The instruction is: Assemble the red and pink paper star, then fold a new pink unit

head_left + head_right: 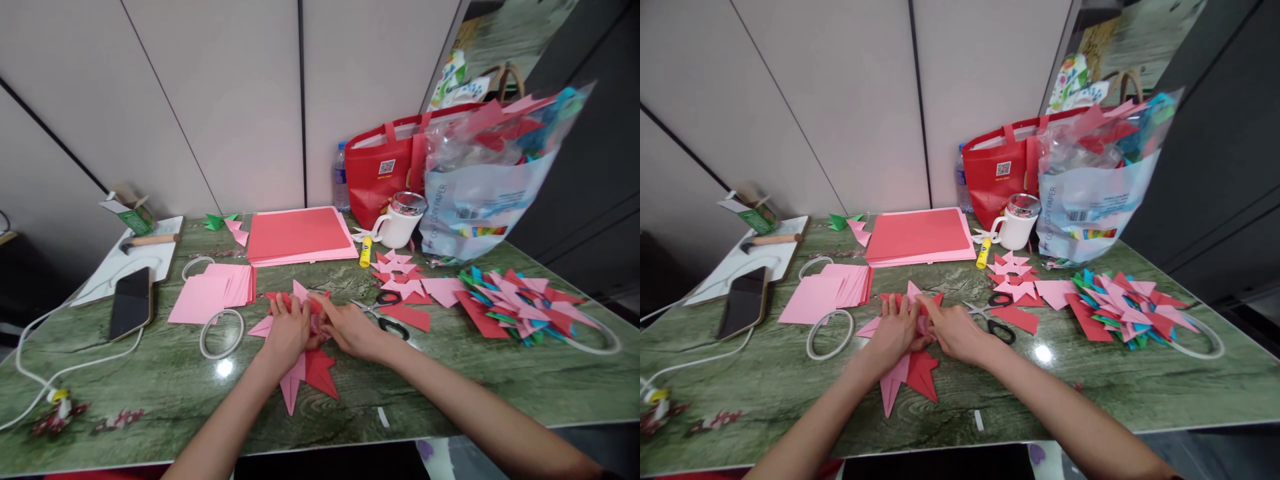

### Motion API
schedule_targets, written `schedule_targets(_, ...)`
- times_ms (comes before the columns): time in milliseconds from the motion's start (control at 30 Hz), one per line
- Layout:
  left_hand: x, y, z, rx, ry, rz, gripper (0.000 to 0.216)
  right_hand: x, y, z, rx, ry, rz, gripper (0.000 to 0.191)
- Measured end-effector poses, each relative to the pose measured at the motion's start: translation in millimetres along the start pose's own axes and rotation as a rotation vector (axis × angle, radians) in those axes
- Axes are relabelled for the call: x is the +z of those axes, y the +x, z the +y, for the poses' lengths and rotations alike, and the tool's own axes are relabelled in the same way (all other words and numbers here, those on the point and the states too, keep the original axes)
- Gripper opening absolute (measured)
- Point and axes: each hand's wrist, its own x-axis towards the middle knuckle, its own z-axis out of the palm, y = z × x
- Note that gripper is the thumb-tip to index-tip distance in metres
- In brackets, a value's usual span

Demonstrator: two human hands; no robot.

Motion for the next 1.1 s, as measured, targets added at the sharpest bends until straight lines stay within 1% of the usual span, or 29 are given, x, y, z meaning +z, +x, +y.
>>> schedule_targets(100, -1.0, 0.1, 0.0, -0.001, -0.022, -0.011, 0.080, 0.3, 0.4, -0.3, 0.003, 0.000, 0.001, 0.061)
schedule_targets(300, -0.5, -1.0, -1.0, 0.004, -0.036, 0.021, 0.078, 0.6, 1.3, -1.3, 0.012, -0.014, -0.027, 0.061)
schedule_targets(433, -0.8, -1.8, -1.0, 0.000, -0.021, 0.034, 0.081, 0.2, 1.9, -1.9, 0.023, -0.051, -0.027, 0.066)
schedule_targets(500, -2.9, -1.8, -1.8, 0.002, -0.021, 0.033, 0.079, 0.2, 1.1, -1.3, 0.017, -0.018, -0.016, 0.068)
schedule_targets(633, -11.6, -1.3, -4.7, 0.025, -0.040, 0.007, 0.076, 2.7, -2.6, 1.8, -0.018, 0.092, 0.054, 0.068)
schedule_targets(733, -18.5, -1.5, -6.9, 0.019, -0.064, -0.026, 0.066, 5.7, -4.9, 4.3, -0.040, 0.141, 0.086, 0.065)
schedule_targets(867, -22.2, -2.1, -9.7, 0.019, -0.109, -0.014, 0.044, 7.0, -6.7, 6.7, -0.086, 0.188, 0.138, 0.062)
schedule_targets(933, -22.0, -2.5, -11.5, 0.033, -0.117, -0.021, 0.039, 5.8, -8.1, 7.4, -0.116, 0.215, 0.172, 0.062)
schedule_targets(1000, -22.0, -3.1, -14.1, 0.045, -0.119, -0.038, 0.044, 3.7, -9.9, 7.9, -0.139, 0.233, 0.192, 0.061)
schedule_targets(1033, -22.4, -3.6, -15.8, 0.056, -0.121, -0.051, 0.051, 2.5, -10.7, 8.2, -0.148, 0.238, 0.191, 0.061)
schedule_targets(1100, -24.7, -4.8, -19.8, 0.095, -0.131, -0.093, 0.074, 0.7, -11.9, 8.9, -0.168, 0.251, 0.180, 0.063)
